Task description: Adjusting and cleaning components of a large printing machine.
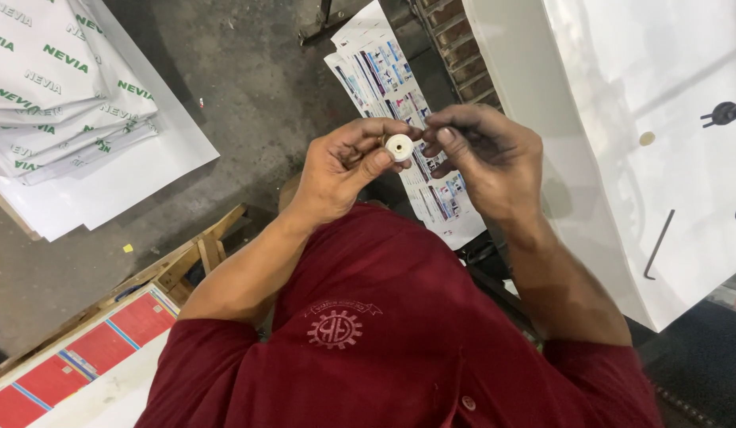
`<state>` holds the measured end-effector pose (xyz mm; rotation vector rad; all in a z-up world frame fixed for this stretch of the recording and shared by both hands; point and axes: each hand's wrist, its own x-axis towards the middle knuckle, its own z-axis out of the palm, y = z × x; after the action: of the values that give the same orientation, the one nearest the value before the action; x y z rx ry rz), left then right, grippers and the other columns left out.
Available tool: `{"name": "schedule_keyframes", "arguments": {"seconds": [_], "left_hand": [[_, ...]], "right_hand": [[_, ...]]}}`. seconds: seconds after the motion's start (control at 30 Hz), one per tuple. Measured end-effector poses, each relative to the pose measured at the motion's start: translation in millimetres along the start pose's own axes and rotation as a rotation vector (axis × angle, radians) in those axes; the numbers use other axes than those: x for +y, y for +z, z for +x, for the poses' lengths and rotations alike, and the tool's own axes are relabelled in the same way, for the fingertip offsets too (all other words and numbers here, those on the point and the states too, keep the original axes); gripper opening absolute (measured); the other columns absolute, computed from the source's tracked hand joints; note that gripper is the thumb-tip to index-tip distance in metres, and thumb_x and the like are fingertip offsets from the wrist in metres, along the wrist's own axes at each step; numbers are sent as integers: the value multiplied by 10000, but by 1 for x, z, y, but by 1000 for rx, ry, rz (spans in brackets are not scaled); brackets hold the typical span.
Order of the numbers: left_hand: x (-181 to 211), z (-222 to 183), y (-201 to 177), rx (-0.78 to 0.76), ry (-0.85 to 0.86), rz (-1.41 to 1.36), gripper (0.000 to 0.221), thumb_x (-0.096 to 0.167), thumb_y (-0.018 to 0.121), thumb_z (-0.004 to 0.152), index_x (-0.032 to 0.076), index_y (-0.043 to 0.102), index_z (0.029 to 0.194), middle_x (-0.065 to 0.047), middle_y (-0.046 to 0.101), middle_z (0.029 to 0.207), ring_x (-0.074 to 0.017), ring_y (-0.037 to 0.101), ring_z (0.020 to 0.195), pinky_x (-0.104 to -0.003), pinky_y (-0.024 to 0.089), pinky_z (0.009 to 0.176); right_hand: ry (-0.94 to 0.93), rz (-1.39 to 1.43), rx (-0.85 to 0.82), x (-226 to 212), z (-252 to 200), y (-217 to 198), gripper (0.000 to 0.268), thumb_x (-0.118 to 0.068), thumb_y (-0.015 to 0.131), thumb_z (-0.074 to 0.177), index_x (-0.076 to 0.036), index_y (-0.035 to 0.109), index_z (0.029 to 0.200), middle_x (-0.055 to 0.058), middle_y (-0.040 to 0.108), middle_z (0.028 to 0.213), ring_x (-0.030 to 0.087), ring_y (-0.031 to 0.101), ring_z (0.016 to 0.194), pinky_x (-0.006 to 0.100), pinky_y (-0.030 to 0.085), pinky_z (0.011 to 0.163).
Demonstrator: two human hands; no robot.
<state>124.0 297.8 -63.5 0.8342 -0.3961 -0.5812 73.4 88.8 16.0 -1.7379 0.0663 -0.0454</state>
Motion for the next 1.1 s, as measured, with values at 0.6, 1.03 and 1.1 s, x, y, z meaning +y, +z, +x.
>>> {"name": "schedule_keyframes", "arguments": {"seconds": [0.6, 1.03, 1.1], "left_hand": [[6, 1, -16, -32, -156, 414, 380, 221, 735, 1012, 11, 696, 1326, -58, 766, 1024, -83, 658, 857, -246, 569, 793], [-9, 7, -12, 106, -89, 180, 319, 127, 711, 1018, 0, 693, 1309, -71, 751, 1042, -122, 699, 926, -261, 605, 863], [-9, 9, -11, 87, -67, 156, 296, 126, 682, 1042, 5, 687, 1312, -78, 751, 1096, -131, 712, 973, -273, 618, 895]], "right_hand": [[36, -492, -212, -10, 12, 4, 74, -66, 722, 998, 7, 718, 1010, 81, 716, 869, 122, 638, 622, 253, 473, 477], [118, -46, 111, 2, -2, 3, 210, -7, 650, 1026, -3, 673, 1235, 146, 724, 1111, 185, 760, 976, 289, 701, 740], [50, -50, 94, 7, -8, 5, 198, 4, 665, 1030, 7, 674, 1228, 150, 725, 1118, 195, 761, 995, 293, 699, 779]]}}
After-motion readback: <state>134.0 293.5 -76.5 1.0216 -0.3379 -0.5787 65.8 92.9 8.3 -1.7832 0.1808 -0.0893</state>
